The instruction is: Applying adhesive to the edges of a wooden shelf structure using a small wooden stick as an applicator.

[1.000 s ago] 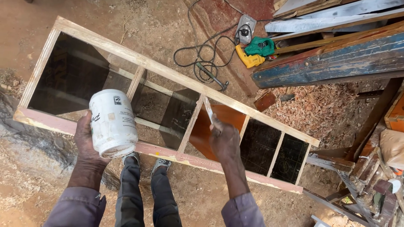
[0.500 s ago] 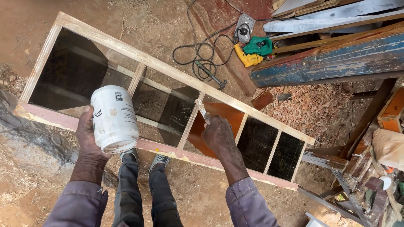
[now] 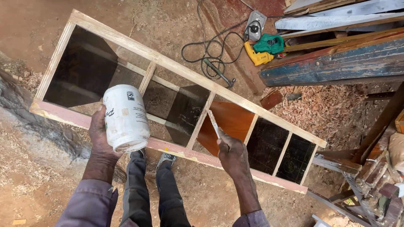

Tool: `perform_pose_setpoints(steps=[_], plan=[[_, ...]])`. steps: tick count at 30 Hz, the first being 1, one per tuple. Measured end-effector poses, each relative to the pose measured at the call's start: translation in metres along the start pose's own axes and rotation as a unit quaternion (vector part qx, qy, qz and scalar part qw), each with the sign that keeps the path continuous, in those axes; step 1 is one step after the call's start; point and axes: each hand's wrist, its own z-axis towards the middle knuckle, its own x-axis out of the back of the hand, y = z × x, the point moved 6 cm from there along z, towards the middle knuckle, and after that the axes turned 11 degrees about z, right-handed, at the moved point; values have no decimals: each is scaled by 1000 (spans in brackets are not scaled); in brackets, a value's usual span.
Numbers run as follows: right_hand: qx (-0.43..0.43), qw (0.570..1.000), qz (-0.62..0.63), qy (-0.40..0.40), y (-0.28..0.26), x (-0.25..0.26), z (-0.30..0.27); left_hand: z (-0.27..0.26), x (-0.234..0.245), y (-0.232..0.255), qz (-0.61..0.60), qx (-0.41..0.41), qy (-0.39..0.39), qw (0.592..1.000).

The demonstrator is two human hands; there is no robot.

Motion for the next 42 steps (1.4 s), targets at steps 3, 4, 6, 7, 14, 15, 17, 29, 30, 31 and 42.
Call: perform_pose_setpoints(steps=[3,4,6,7,14,15,17,29,30,31,42], plan=[[15,1000,22,15,-7,-8,-4,3,5,-1,15,-6,-11,1000],[20,999,22,20,-10,-11,-6,2,4,-1,2,-5,-14,1000],[23,999,21,26,-5,-20,-10,-2,-3,-2,-12,-1,-17,1000],[20,998,25,46,1,-25,-12,-6,-7,0,-9,-3,-12,1000],[54,996,47,59,7,-62,-40,-15,-20,4,0,-11,-14,1000],[52,996,47,59,33,-70,-37,-13,-16,4,0,-9,-14,1000],[154,987,-5,51,70,-88,-30,-8,-13,3,-5,27,-22,999],[97,994,-14,49,-10,-19,25,2,0,0,-1,-16,-42,999],[95,994,-16,49,-16,-21,23,-2,-4,1,-2,-14,-41,999],[80,995,-38,33,-21,-24,22,-6,-9,1,-1,-14,-48,999],[55,994,-93,-34,-32,-56,-49,8,6,-4,1,-15,-40,999]])
